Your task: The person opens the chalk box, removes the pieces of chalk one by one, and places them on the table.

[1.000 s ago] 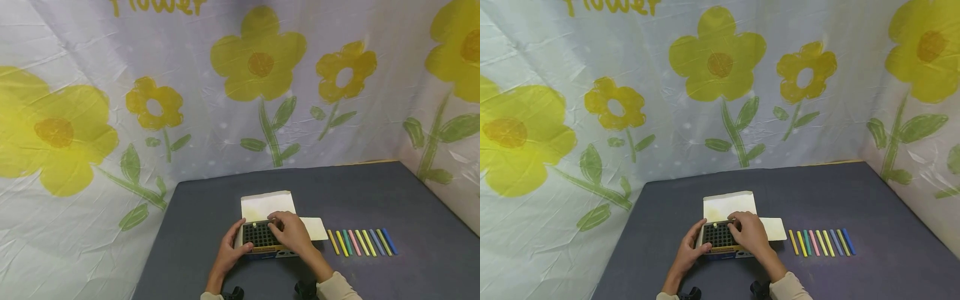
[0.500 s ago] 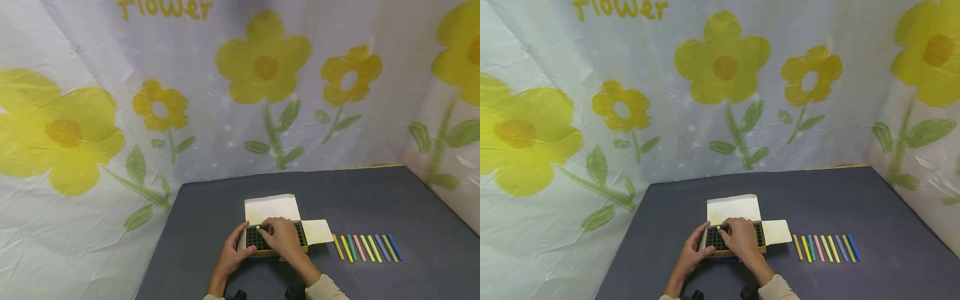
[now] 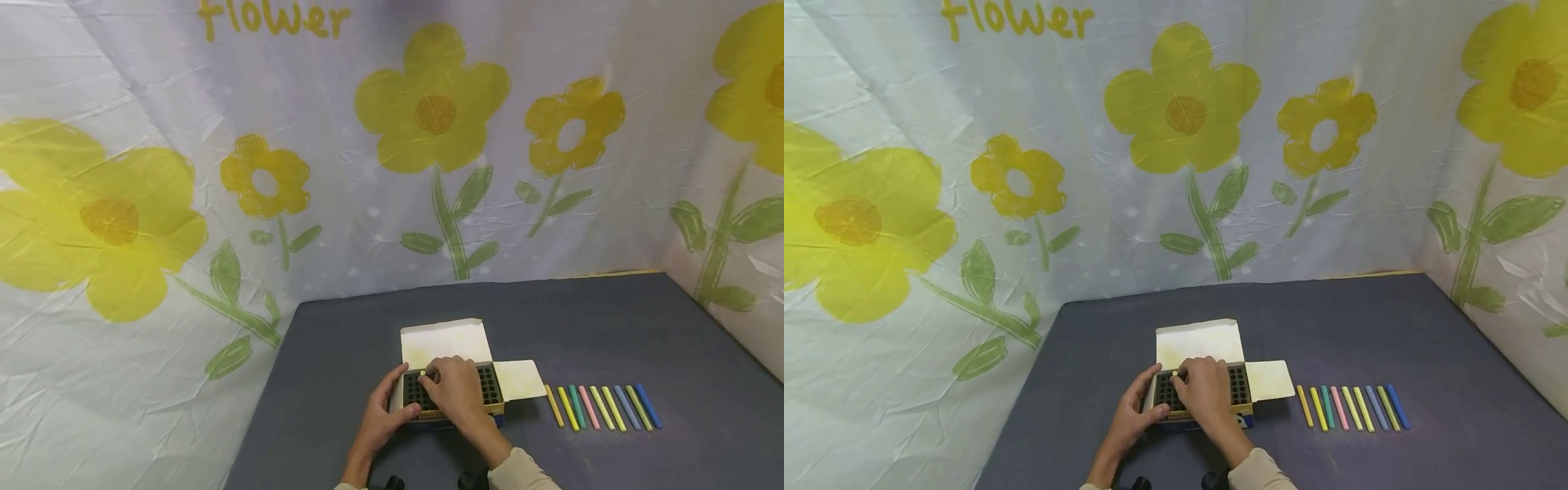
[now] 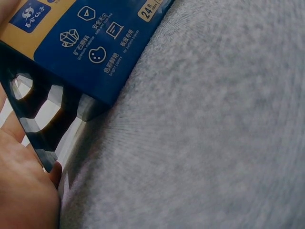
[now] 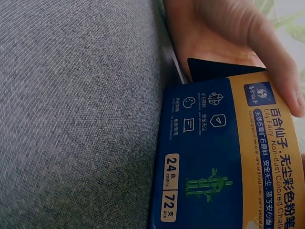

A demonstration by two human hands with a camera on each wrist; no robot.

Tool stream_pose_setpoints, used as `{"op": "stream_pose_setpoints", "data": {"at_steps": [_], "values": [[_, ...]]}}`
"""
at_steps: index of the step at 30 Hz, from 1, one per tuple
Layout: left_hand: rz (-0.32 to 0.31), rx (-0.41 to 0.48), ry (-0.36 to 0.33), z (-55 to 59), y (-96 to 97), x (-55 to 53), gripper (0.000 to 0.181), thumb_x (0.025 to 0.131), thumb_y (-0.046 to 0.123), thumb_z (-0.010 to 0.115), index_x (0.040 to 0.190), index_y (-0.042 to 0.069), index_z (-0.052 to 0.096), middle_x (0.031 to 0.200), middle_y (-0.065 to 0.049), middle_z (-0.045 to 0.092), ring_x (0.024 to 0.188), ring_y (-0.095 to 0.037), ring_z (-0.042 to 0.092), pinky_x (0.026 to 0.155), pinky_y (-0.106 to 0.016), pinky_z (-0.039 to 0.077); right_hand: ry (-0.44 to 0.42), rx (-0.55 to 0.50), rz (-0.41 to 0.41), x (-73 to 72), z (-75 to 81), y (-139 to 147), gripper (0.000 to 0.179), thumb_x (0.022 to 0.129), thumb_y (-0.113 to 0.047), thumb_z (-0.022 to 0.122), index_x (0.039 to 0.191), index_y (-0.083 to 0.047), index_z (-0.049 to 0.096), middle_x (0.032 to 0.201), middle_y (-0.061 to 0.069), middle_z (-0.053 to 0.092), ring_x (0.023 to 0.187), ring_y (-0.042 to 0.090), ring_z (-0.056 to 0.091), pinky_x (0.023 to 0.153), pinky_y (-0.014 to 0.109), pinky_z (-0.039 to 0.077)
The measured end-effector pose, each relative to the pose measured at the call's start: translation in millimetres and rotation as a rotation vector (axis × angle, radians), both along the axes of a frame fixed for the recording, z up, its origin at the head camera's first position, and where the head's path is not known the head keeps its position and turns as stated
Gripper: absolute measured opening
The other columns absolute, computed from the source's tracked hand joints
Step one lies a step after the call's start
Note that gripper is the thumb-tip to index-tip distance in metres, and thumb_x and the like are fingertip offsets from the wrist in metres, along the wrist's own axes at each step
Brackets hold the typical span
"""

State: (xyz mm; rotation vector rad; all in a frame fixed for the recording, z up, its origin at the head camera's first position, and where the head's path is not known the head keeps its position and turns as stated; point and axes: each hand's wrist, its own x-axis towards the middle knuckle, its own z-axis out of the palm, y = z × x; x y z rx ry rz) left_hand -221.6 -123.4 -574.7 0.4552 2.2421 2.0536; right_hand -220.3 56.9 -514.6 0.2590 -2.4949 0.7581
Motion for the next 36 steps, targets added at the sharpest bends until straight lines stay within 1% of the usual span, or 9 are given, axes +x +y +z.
{"op": "stream_pose_setpoints", "data": {"at_steps": [5,12,14,18,22,25,30,33,36], "values": [[0.015,-0.005,0.007,-0.4,0.5,0.4,0.07,0.088,0.011,0.078,0.151,0.026,0.05,0.148,-0.011,0.054,0.118,-0.023,0.057,0.091,-0.03,0.051,-0.014,-0.021,0.006,-1.1,-0.1,0,0.013,0.077,-0.023,0.089,0.08,-0.016,0.079,0.064,-0.006,0.066,0.062,0.008,0.051,0.067,0.031,0.036],[0.01,-0.005,-0.001,0.6,0.3,0.2,0.07,0.089,0.012,0.077,0.152,0.026,0.049,0.152,-0.01,0.051,0.121,-0.024,0.056,0.092,-0.03,0.051,0.009,-0.087,0.042,-2.9,4.9,2,0.012,0.08,-0.021,0.087,0.083,-0.015,0.077,0.064,-0.006,0.065,0.059,0.006,0.053,0.07,0.039,0.048],[0.009,-0.002,-0.004,0.6,0.3,0.0,0.07,0.089,0.012,0.078,0.151,0.027,0.049,0.151,-0.01,0.052,0.12,-0.025,0.057,0.09,-0.031,0.052,-0.008,-0.128,0.07,-3.3,6.2,3,0.012,0.081,-0.02,0.086,0.086,-0.014,0.077,0.067,-0.005,0.067,0.059,0.004,0.055,0.067,0.034,0.049],[0.004,0.006,-0.002,1.5,0.5,0.2,0.07,0.089,0.011,0.078,0.151,0.026,0.049,0.15,-0.011,0.052,0.119,-0.026,0.057,0.088,-0.032,0.053,-0.088,-0.236,0.121,-3.0,9.1,3,0.01,0.084,-0.016,0.083,0.091,-0.012,0.076,0.077,-0.003,0.072,0.065,0.006,0.06,0.062,0.025,0.049],[0.008,0.001,0.0,1.2,0.4,1.2,0.071,0.088,0.012,0.078,0.151,0.026,0.05,0.151,-0.011,0.052,0.119,-0.025,0.057,0.089,-0.031,0.053,-0.139,-0.318,0.166,-1.8,10.3,3,0.011,0.086,-0.013,0.082,0.094,-0.013,0.076,0.083,-0.003,0.074,0.069,0.008,0.065,0.066,0.025,0.051],[0.009,0.0,-0.004,0.1,-0.1,1.6,0.071,0.088,0.013,0.079,0.151,0.026,0.049,0.151,-0.011,0.052,0.119,-0.025,0.057,0.09,-0.031,0.052,-0.133,-0.347,0.193,-1.4,10.3,4,0.011,0.086,-0.01,0.081,0.095,-0.013,0.074,0.084,-0.002,0.074,0.069,0.008,0.064,0.065,0.025,0.051],[0.002,-0.005,0.002,0.5,-0.7,1.3,0.071,0.089,0.013,0.078,0.152,0.027,0.048,0.154,-0.009,0.049,0.122,-0.022,0.056,0.093,-0.031,0.051,-0.099,-0.361,0.212,-4.1,11.4,5,0.012,0.086,-0.008,0.079,0.096,-0.012,0.073,0.085,0.0,0.074,0.064,0.006,0.059,0.059,0.023,0.046],[0.003,-0.013,0.01,0.6,-0.8,0.2,0.072,0.088,0.013,0.078,0.152,0.027,0.048,0.154,-0.008,0.049,0.126,-0.021,0.056,0.096,-0.028,0.049,-0.041,-0.342,0.215,-7.7,12.6,7,0.012,0.086,-0.008,0.079,0.097,-0.012,0.073,0.085,0.001,0.074,0.059,0.004,0.054,0.056,0.021,0.043],[0.008,-0.025,0.012,0.4,-0.5,-0.6,0.072,0.088,0.014,0.079,0.152,0.027,0.048,0.155,-0.006,0.049,0.131,-0.021,0.053,0.101,-0.027,0.046,0.05,-0.308,0.221,-11.9,13.4,10,0.013,0.087,-0.008,0.078,0.098,-0.012,0.073,0.085,0.001,0.074,0.057,0.005,0.05,0.055,0.021,0.039]]}}
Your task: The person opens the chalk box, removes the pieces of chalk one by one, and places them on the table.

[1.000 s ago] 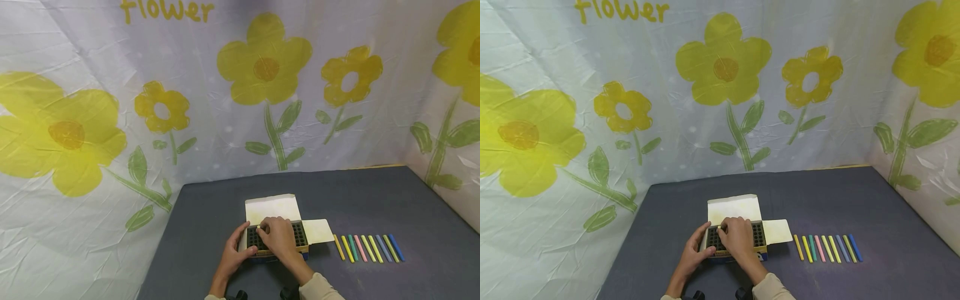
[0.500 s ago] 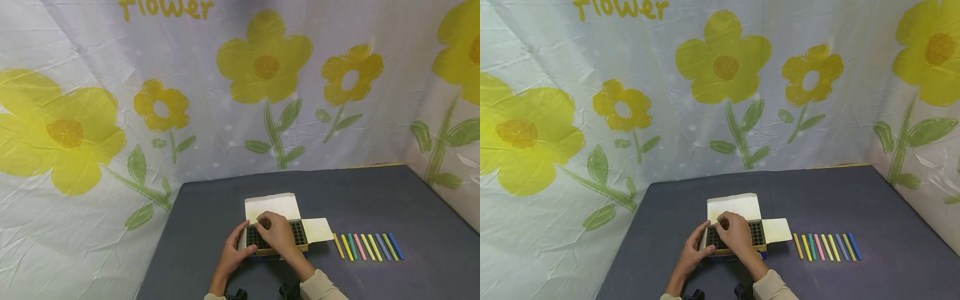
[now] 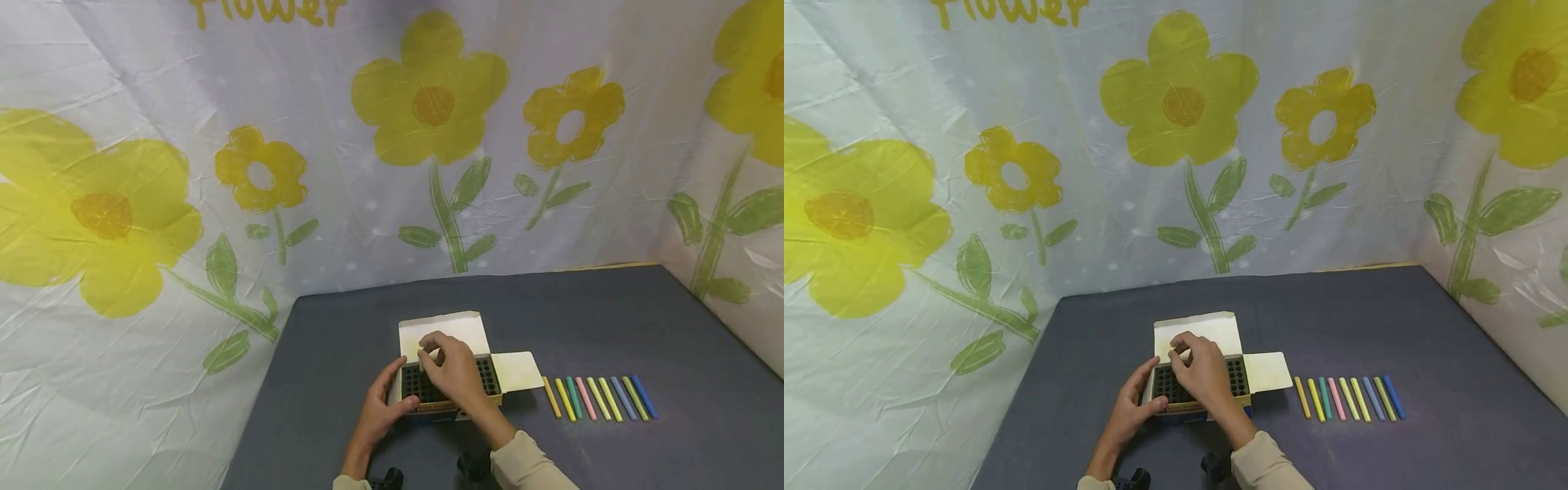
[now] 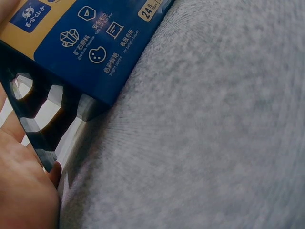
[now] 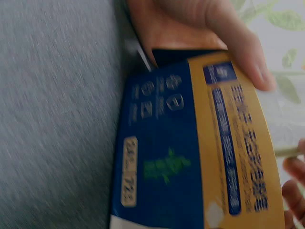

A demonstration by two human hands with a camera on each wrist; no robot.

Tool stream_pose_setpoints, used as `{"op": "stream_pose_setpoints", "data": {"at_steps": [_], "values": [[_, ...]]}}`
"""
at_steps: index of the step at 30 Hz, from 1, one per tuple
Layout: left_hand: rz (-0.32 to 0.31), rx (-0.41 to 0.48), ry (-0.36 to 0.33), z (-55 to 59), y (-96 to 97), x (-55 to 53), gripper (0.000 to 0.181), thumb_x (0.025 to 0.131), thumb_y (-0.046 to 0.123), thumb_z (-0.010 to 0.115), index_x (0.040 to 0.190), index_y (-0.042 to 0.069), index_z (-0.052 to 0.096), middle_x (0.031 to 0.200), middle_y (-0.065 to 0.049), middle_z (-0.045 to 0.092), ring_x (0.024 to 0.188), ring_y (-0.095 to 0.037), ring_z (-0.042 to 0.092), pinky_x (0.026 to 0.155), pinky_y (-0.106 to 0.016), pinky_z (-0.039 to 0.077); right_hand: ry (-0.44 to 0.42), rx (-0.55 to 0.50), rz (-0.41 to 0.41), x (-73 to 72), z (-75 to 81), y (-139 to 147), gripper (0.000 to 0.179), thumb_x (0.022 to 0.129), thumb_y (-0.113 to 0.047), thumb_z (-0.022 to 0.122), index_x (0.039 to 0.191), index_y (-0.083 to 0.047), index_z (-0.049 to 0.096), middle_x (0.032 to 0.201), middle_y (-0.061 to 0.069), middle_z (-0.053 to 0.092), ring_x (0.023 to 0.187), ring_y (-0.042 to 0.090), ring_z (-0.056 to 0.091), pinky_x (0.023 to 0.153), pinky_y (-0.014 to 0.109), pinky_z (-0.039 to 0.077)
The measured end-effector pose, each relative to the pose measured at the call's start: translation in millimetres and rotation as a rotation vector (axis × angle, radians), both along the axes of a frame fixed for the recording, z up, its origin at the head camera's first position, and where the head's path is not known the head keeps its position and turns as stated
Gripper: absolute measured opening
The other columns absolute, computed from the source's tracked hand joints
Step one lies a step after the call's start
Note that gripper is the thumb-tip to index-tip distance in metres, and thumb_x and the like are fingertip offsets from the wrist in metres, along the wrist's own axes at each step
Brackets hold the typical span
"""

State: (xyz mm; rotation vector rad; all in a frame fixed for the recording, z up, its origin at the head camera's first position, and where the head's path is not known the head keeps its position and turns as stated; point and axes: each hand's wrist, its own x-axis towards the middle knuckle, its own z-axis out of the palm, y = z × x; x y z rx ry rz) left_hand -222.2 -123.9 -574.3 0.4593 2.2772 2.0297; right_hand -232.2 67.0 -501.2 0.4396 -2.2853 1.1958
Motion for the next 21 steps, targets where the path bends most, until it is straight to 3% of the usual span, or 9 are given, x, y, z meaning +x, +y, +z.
{"op": "stream_pose_setpoints", "data": {"at_steps": [4,8,11,15,21], "values": [[0.017,-0.02,0.0,-0.1,0.5,0.1,0.072,0.087,0.016,0.08,0.151,0.03,0.049,0.157,-0.002,0.048,0.141,-0.025,0.046,0.111,-0.039,0.04,0.062,0.018,0.009,-4.3,2.3,6,0.014,0.087,-0.007,0.077,0.099,-0.013,0.073,0.084,-0.001,0.074,0.058,0.007,0.051,0.06,0.023,0.04],[0.028,-0.039,0.015,-0.5,0.8,0.0,0.071,0.088,0.018,0.08,0.15,0.034,0.049,0.159,0.001,0.045,0.15,-0.028,0.036,0.116,-0.058,0.031,0.047,-0.017,0.059,-6.5,6.3,13,0.014,0.09,-0.007,0.076,0.101,-0.012,0.072,0.084,-0.001,0.075,0.06,0.005,0.053,0.061,0.024,0.043],[0.029,-0.048,0.024,-0.3,1.1,-0.2,0.071,0.088,0.019,0.08,0.15,0.035,0.049,0.16,0.002,0.044,0.152,-0.029,0.033,0.117,-0.062,0.027,0.024,-0.097,0.123,-6.6,9.6,20,0.014,0.091,-0.007,0.075,0.104,-0.01,0.071,0.084,0.001,0.075,0.063,0.006,0.054,0.062,0.026,0.046],[0.032,-0.049,0.032,-0.4,1.4,-0.7,0.072,0.088,0.018,0.08,0.151,0.034,0.049,0.159,0.001,0.045,0.15,-0.028,0.037,0.116,-0.058,0.031,-0.027,-0.203,0.199,-5.6,11.6,30,0.012,0.095,-0.008,0.072,0.107,-0.009,0.071,0.085,0.004,0.075,0.072,0.006,0.06,0.071,0.029,0.05],[0.035,-0.036,0.019,-1.0,2.7,0.1,0.073,0.088,0.016,0.08,0.151,0.031,0.049,0.155,-0.004,0.049,0.136,-0.027,0.051,0.104,-0.036,0.046,-0.082,-0.281,0.269,-5.9,10.8,47,0.011,0.097,-0.006,0.068,0.108,-0.007,0.07,0.085,0.015,0.074,0.076,0.01,0.062,0.075,0.029,0.05]]}}
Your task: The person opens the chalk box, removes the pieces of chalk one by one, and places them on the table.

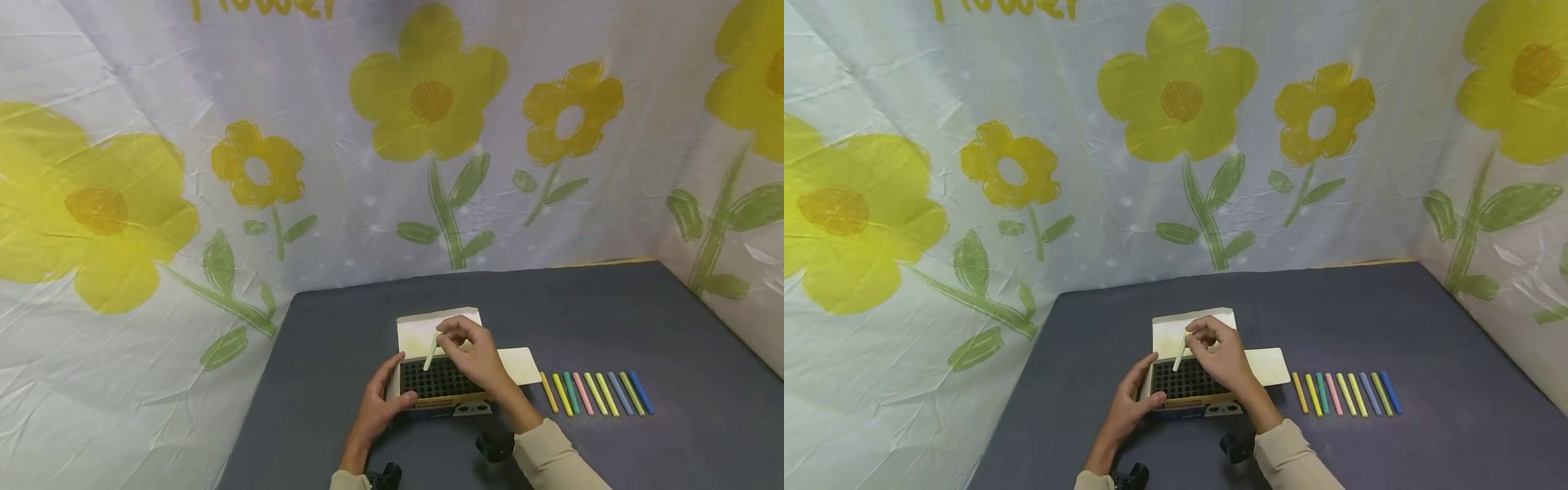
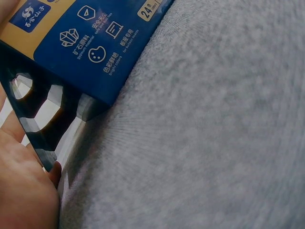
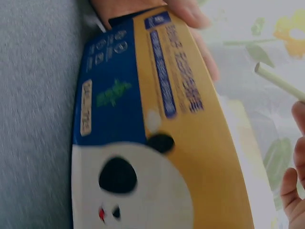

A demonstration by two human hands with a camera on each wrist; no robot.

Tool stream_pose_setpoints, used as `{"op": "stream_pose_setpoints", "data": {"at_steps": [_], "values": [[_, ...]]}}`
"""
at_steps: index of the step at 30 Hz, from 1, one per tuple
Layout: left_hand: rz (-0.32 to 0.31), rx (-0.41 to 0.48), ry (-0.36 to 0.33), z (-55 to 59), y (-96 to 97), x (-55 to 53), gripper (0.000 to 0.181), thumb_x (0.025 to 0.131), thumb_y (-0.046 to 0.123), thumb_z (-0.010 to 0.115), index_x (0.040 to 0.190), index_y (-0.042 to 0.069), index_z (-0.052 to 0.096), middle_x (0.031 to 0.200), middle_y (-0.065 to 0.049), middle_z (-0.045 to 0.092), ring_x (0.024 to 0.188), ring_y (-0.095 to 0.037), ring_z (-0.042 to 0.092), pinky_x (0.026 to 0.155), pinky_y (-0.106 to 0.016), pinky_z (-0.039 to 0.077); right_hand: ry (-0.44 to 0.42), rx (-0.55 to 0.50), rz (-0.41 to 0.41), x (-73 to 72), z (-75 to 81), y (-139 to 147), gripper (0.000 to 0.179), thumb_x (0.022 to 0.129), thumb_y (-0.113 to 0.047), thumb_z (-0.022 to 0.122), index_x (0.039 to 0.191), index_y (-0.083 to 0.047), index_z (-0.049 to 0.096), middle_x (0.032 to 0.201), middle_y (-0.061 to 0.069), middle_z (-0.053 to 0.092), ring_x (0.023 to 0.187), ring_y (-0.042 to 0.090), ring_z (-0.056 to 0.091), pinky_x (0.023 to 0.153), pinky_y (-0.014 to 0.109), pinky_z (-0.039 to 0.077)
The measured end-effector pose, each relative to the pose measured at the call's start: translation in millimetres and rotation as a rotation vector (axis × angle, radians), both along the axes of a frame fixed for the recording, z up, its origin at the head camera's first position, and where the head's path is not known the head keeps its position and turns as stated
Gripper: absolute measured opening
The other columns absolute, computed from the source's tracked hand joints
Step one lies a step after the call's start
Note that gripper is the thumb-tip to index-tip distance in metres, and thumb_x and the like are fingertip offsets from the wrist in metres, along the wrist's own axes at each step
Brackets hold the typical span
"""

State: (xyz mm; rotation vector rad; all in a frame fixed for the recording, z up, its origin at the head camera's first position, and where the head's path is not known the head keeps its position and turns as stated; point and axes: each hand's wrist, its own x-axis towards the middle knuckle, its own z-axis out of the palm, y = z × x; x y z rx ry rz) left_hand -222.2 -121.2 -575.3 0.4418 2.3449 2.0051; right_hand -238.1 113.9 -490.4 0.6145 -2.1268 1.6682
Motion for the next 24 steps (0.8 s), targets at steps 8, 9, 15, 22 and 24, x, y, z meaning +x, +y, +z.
{"op": "stream_pose_setpoints", "data": {"at_steps": [8,9,15,22,24], "values": [[0.001,-0.004,0.002,1.0,0.0,1.0,0.073,0.087,0.015,0.081,0.151,0.031,0.049,0.156,-0.006,0.048,0.133,-0.026,0.051,0.098,-0.029,0.049,-0.045,0.034,0.016,0.5,0.0,31,0.013,0.098,-0.006,0.067,0.11,-0.006,0.07,0.084,0.012,0.075,0.075,0.009,0.061,0.075,0.03,0.05],[0.003,-0.008,0.005,1.1,-0.1,1.2,0.073,0.087,0.015,0.081,0.151,0.031,0.049,0.157,-0.005,0.047,0.135,-0.026,0.05,0.098,-0.029,0.048,-0.048,0.038,0.012,0.2,-1.2,36,0.013,0.097,-0.006,0.067,0.11,-0.006,0.07,0.083,0.012,0.075,0.074,0.009,0.061,0.074,0.03,0.05],[0.005,-0.017,0.02,-0.5,-0.6,2.3,0.074,0.086,0.014,0.081,0.151,0.031,0.049,0.156,-0.005,0.047,0.131,-0.027,0.051,0.096,-0.03,0.049,-0.07,0.059,-0.021,2.4,-7.1,62,0.012,0.097,-0.006,0.068,0.109,-0.007,0.071,0.083,0.017,0.073,0.068,0.009,0.059,0.066,0.03,0.049],[-0.003,-0.032,0.036,1.7,-1.2,3.2,0.075,0.086,0.015,0.081,0.151,0.032,0.049,0.16,-0.002,0.044,0.14,-0.026,0.045,0.103,-0.031,0.045,-0.097,0.06,-0.047,9.3,-7.0,91,0.015,0.097,-0.005,0.067,0.111,0.0,0.071,0.083,0.018,0.073,0.067,0.018,0.061,0.067,0.031,0.05],[0.001,-0.035,0.035,1.9,-1.1,3.5,0.075,0.086,0.015,0.081,0.151,0.033,0.049,0.16,-0.001,0.043,0.144,-0.026,0.042,0.105,-0.032,0.044,-0.095,0.07,-0.064,11.2,-7.1,99,0.016,0.097,-0.004,0.067,0.112,0.0,0.071,0.083,0.016,0.073,0.067,0.02,0.061,0.067,0.031,0.05]]}}
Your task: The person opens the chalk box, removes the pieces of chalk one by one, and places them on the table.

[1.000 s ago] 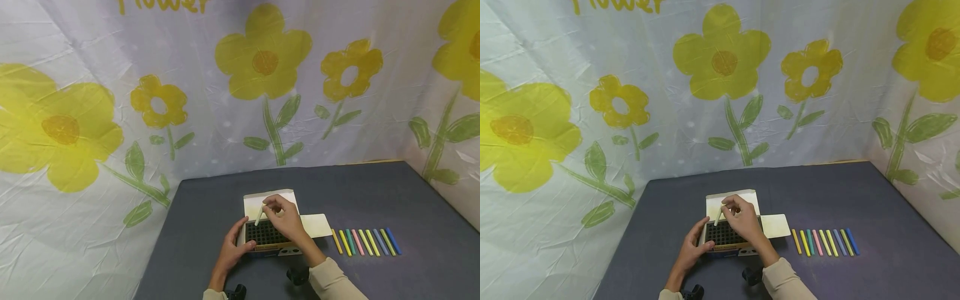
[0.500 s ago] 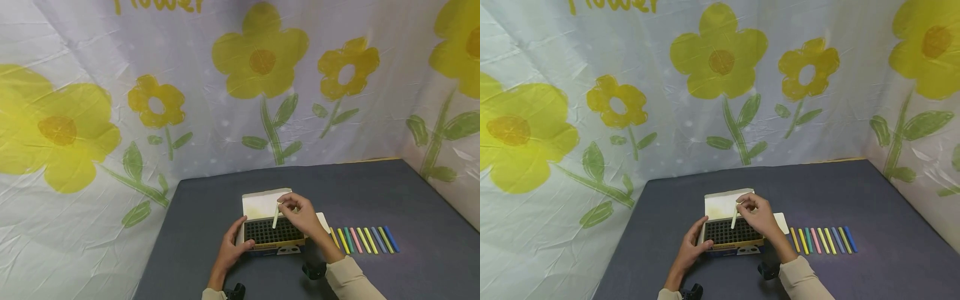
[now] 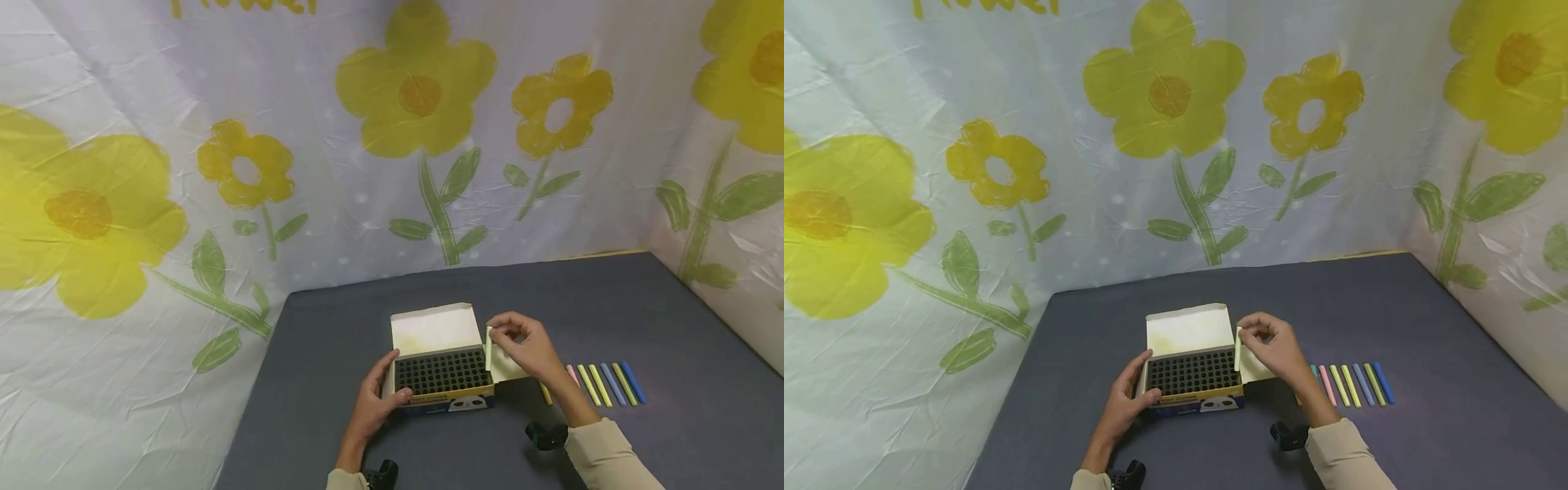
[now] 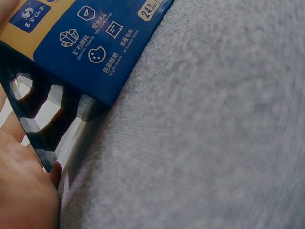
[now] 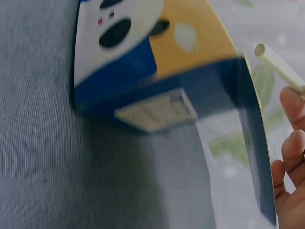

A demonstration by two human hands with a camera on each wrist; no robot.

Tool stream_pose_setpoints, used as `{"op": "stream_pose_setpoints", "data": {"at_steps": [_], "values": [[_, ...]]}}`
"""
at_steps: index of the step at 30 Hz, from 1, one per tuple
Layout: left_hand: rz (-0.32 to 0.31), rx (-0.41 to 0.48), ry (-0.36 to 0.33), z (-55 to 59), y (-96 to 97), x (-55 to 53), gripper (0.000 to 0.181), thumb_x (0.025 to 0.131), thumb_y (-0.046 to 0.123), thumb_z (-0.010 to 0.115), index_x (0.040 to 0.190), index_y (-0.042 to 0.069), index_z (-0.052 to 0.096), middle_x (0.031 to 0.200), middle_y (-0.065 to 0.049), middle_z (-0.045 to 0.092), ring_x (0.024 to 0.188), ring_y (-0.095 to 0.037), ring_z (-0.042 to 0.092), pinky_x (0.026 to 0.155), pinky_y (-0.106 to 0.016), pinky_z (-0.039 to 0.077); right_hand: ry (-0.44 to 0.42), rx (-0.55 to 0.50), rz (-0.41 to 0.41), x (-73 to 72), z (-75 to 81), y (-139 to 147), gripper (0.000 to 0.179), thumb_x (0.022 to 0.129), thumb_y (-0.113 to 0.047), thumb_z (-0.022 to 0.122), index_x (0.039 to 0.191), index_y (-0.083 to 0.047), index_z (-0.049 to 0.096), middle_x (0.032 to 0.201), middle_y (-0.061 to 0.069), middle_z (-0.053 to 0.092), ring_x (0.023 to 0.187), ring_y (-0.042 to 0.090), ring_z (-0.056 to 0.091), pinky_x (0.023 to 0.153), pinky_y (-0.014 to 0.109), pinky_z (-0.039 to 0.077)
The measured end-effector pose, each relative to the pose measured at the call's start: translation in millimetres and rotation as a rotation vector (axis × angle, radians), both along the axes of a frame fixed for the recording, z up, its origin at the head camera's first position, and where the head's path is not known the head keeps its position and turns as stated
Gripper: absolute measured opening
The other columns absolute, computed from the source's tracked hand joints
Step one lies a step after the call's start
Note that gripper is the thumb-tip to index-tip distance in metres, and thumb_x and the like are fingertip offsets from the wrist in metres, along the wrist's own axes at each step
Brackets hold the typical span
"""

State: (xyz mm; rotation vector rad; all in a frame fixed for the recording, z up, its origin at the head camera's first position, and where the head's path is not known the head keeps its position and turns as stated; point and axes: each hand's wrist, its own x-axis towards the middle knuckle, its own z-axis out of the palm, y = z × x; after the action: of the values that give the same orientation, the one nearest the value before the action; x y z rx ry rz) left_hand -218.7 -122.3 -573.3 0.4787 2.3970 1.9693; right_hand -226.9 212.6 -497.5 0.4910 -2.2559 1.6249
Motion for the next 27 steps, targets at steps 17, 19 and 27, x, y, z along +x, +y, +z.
{"op": "stream_pose_setpoints", "data": {"at_steps": [17,19,27], "values": [[-0.004,-0.002,-0.003,0.4,-0.1,-2.2,0.074,0.088,0.015,0.08,0.151,0.035,0.048,0.163,0.0,0.039,0.151,-0.026,0.035,0.11,-0.039,0.041,-0.09,0.146,-0.202,21.0,1.9,72,0.018,0.1,-0.015,0.067,0.115,-0.007,0.073,0.088,0.006,0.075,0.077,0.007,0.06,0.07,0.028,0.046],[-0.004,-0.002,-0.008,0.4,0.3,-2.5,0.074,0.088,0.016,0.08,0.151,0.035,0.048,0.163,0.0,0.039,0.151,-0.025,0.035,0.11,-0.036,0.041,-0.099,0.166,-0.23,24.1,0.9,84,0.019,0.1,-0.016,0.066,0.115,-0.007,0.073,0.087,0.004,0.074,0.076,0.008,0.06,0.068,0.028,0.046],[0.0,-0.008,-0.009,0.3,0.6,-1.1,0.074,0.087,0.015,0.08,0.151,0.034,0.048,0.163,0.0,0.039,0.15,-0.026,0.036,0.111,-0.045,0.04,-0.148,0.222,-0.321,41.0,-14.0,135,0.024,0.101,-0.02,0.066,0.116,-0.003,0.072,0.085,-0.01,0.069,0.073,0.009,0.063,0.061,0.026,0.048]]}}
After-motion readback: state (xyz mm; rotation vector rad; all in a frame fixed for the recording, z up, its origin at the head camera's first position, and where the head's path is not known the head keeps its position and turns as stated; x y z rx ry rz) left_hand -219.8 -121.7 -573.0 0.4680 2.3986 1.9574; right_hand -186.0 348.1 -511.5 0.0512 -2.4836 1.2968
